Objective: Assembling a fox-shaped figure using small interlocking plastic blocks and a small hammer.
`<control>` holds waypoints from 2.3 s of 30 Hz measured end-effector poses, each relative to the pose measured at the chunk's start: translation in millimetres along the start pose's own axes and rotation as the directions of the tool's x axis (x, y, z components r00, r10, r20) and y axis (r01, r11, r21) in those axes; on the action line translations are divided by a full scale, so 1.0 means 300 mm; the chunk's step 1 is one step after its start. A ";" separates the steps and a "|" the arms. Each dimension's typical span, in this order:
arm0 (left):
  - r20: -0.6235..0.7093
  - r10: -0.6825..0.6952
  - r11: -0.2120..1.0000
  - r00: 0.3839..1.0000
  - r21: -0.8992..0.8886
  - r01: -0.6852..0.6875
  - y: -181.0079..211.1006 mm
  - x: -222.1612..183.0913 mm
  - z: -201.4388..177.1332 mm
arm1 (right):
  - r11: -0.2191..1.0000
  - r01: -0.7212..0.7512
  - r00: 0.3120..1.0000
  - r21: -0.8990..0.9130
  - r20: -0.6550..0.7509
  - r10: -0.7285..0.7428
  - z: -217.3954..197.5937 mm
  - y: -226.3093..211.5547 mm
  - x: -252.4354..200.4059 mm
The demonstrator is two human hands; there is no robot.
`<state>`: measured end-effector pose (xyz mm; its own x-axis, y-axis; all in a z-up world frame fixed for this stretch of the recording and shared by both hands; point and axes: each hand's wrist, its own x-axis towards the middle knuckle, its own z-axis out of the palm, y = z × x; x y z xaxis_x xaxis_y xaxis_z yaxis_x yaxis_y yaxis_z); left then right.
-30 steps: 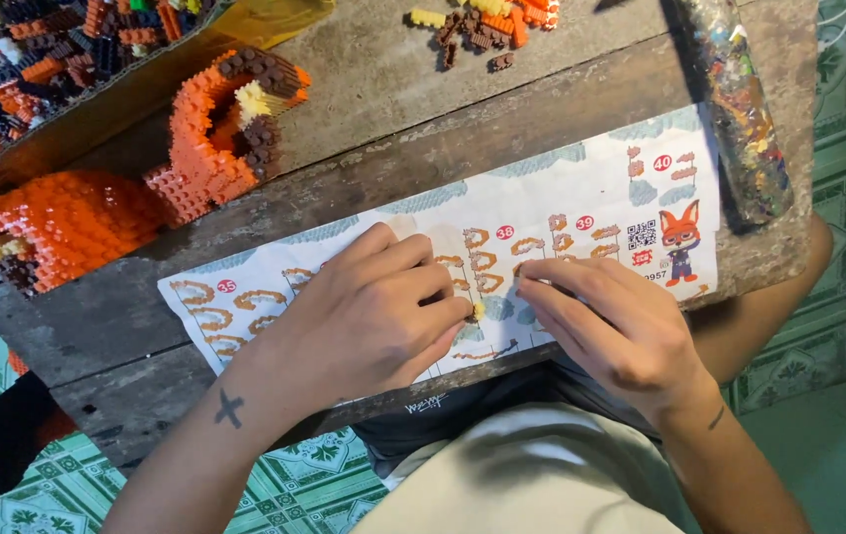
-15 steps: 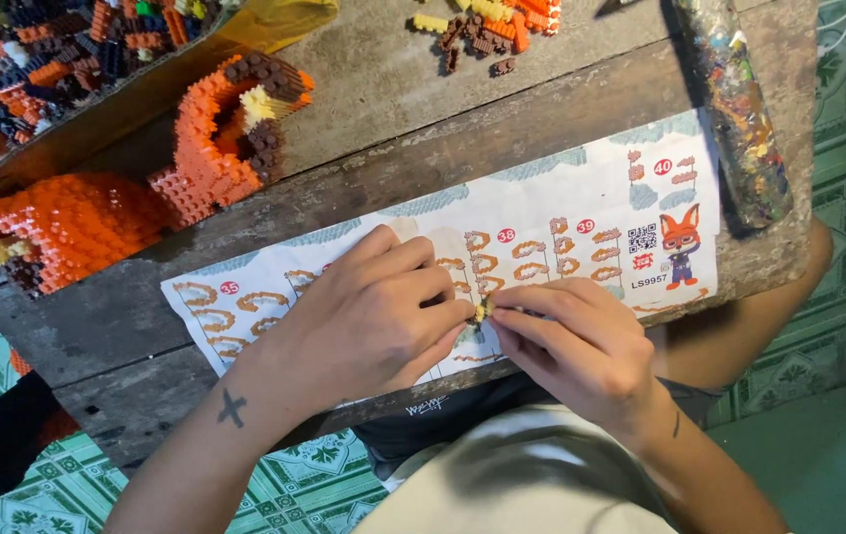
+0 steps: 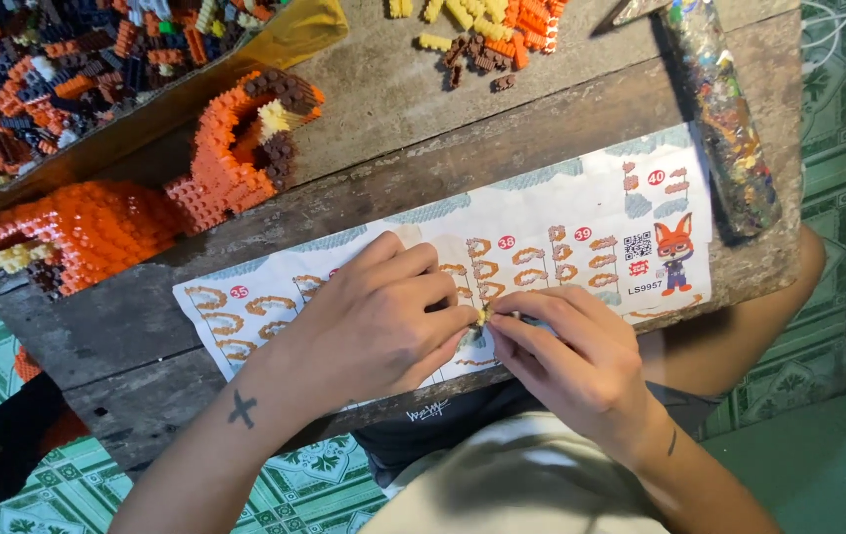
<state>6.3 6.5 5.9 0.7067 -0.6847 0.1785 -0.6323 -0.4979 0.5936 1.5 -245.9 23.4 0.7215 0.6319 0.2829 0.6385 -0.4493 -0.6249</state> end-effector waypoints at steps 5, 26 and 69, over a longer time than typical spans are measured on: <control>-0.005 -0.003 1.000 1.000 0.012 0.003 0.005 0.005 -0.001 | 0.996 -0.061 0.994 -0.062 0.087 0.067 -0.015 -0.043 0.005; -0.001 0.014 1.000 1.000 0.019 -0.014 0.014 -0.010 0.005 | 0.896 0.059 0.996 -0.440 0.085 -0.024 -0.058 0.274 0.450; 0.030 -0.017 1.000 0.999 -0.004 0.017 0.013 -0.014 0.021 | 0.995 -0.064 0.986 -0.078 0.151 0.075 -0.079 0.084 -0.062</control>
<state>-1.1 4.1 2.7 0.7072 -0.6920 0.1446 -0.6191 -0.5075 0.5993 10.5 -284.1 19.6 0.7190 0.6842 0.1221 0.6099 -0.5369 -0.5829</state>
